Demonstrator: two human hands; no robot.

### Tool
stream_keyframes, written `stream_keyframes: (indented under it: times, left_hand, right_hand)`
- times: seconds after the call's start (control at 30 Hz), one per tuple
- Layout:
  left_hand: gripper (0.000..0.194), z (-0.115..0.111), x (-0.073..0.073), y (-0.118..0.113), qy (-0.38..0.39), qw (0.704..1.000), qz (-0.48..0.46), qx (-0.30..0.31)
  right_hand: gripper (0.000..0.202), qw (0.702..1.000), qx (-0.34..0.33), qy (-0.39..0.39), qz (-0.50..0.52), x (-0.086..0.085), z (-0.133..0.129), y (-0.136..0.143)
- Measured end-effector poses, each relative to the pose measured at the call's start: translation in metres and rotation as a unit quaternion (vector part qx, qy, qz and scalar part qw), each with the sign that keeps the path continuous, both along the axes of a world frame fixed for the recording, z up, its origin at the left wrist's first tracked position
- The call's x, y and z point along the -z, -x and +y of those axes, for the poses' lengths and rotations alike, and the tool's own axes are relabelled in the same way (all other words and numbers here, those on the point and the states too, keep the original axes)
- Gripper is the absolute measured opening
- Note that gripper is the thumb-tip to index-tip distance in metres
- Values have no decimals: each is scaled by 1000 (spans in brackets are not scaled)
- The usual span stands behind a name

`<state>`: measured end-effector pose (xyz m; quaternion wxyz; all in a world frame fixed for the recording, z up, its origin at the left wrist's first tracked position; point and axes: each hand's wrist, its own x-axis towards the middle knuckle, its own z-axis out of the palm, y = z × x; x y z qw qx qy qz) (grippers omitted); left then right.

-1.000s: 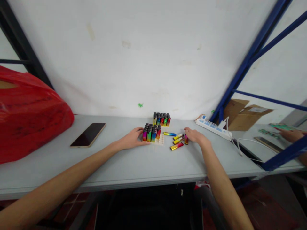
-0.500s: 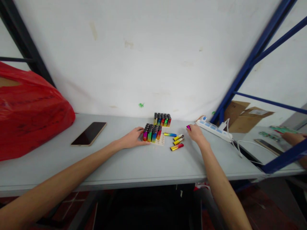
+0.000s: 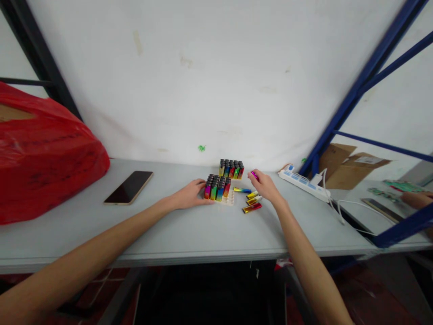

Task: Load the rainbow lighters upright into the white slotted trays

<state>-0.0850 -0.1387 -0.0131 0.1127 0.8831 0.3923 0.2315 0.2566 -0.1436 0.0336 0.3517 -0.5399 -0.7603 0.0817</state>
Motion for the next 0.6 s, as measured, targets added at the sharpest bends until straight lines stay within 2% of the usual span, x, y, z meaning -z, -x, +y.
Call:
stream_keyframes:
  times: [0.13, 0.23, 0.43, 0.5, 0.6]
  left_hand:
    - [82, 0, 0, 0, 4, 1000, 10, -9]
    - [82, 0, 0, 0, 2, 1000, 15, -8]
    - [76, 1, 1, 0, 0, 1000, 3, 7]
    - [77, 1, 2, 0, 4, 1000, -3, 6]
    - [79, 2, 3, 1, 7, 1000, -5, 4]
  right_hand:
    - [58, 997, 26, 5, 67, -3, 2, -11]
    - [65, 992, 23, 20, 124, -10, -2, -9]
    - [67, 985, -47, 35, 164, -27, -28, 27]
    - [65, 986, -59, 31, 150, -28, -34, 39]
    - [60, 989, -41, 15, 138, -21, -34, 51]
